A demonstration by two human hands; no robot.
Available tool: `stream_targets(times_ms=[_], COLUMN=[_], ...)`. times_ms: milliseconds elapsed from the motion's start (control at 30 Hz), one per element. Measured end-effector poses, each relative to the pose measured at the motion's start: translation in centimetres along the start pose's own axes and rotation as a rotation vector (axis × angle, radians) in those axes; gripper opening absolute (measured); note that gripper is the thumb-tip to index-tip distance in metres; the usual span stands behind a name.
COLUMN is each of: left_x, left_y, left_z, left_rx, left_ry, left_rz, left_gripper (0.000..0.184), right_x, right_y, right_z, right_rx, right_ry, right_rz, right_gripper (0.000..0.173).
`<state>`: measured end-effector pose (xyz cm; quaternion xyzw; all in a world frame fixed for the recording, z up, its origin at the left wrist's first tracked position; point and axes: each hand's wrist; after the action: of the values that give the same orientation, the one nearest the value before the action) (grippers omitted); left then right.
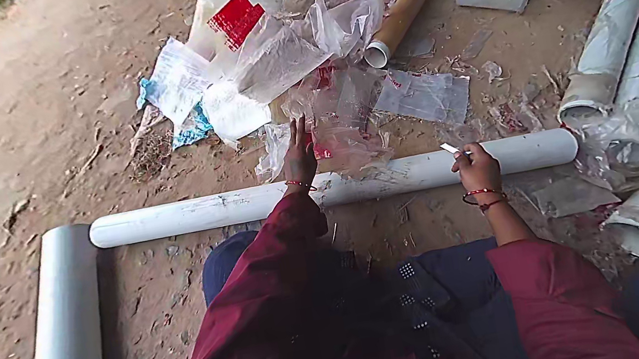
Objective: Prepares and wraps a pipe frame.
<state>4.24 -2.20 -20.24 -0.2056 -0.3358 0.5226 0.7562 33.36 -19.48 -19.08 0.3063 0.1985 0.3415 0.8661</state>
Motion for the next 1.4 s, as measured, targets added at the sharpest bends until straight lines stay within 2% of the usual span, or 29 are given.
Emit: stream_targets(times_ms=[67, 133, 167, 233, 300, 400, 567, 733, 800, 900, 1000, 1133, 1233, 1300, 1400], left_x=[0.1, -0.1, -0.3, -0.8, -0.8, -0.1, -0.4, -1.0, -1.4, -3.3, -5.1, -6.6, -7.6, -7.9, -7.8], left_y=[1.6, 2.1, 2.2, 2.6, 3.2, 3.5, 2.1, 1.2, 0.5, -0.3, 0.2, 0.1, -0.9, -2.3, -2.6], left_z=[-0.4, -1.5, -2.2, -3.6, -4.6, -4.4, -2.0, -0.4, -0.1, 0.2, -0.2, -1.5, -1.9, -1.6, -2.4], left_rx=[0.030, 0.059, 0.121, 0.273, 0.373, 0.387, 0.390, 0.460, 0.480, 0.494, 0.439, 0.216, 0.147, 0.060, -0.386], left_ry=[-0.006, 0.054, 0.131, 0.357, 0.463, 0.485, 0.493, 0.506, 0.555, 0.625, 0.680, 0.638, 0.684, 0.618, 0.317], left_rz=[0.016, 0.106, 0.182, 0.300, 0.254, 0.163, 0.206, 0.174, 0.179, 0.205, 0.177, 0.015, 0.007, 0.103, 0.377], left_gripper=[0.065, 0.049, 0.046, 0.056, 0.055, 0.045, 0.038, 0.029, 0.033, 0.049, 0.064, 0.048, 0.046, 0.030, 0.036], right_x=[0.1, 0.4, 0.4, 0.4, 0.8, 1.0, 1.4, 0.9, 0.6, -0.2, -1.2, -3.4, -5.6, -6.6, -8.0], right_y=[0.2, 0.0, -0.1, -0.2, -0.3, -0.2, -0.5, -0.7, -0.9, -1.4, -1.7, -1.4, 0.2, 1.2, 1.4], right_z=[-0.8, -1.2, -1.2, -1.1, -1.0, -1.0, -1.6, -1.7, -0.9, 0.2, 0.3, -0.2, -0.5, -0.7, -1.5], right_rx=[-0.055, -0.096, -0.110, -0.133, -0.144, -0.153, -0.157, -0.329, -0.364, -0.338, -0.311, -0.331, -0.335, -0.317, -0.293], right_ry=[0.046, 0.084, 0.099, 0.116, 0.128, 0.142, 0.223, 0.392, 0.405, 0.366, 0.306, 0.275, 0.269, 0.245, 0.198], right_rz=[0.028, 0.024, 0.015, -0.005, -0.033, -0.080, -0.158, -0.229, -0.226, -0.199, -0.179, -0.143, -0.092, -0.042, -0.002], right_gripper=[0.029, 0.030, 0.030, 0.031, 0.031, 0.033, 0.035, 0.034, 0.036, 0.033, 0.032, 0.031, 0.032, 0.034, 0.035])
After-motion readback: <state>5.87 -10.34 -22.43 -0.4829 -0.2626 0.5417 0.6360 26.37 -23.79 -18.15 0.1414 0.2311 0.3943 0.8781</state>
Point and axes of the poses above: each hand's wrist, its own x-axis towards the middle knuckle, its own z-axis out of the back of the hand, y = z × x, and after that the axes turned 3 degrees about -y, right-handed
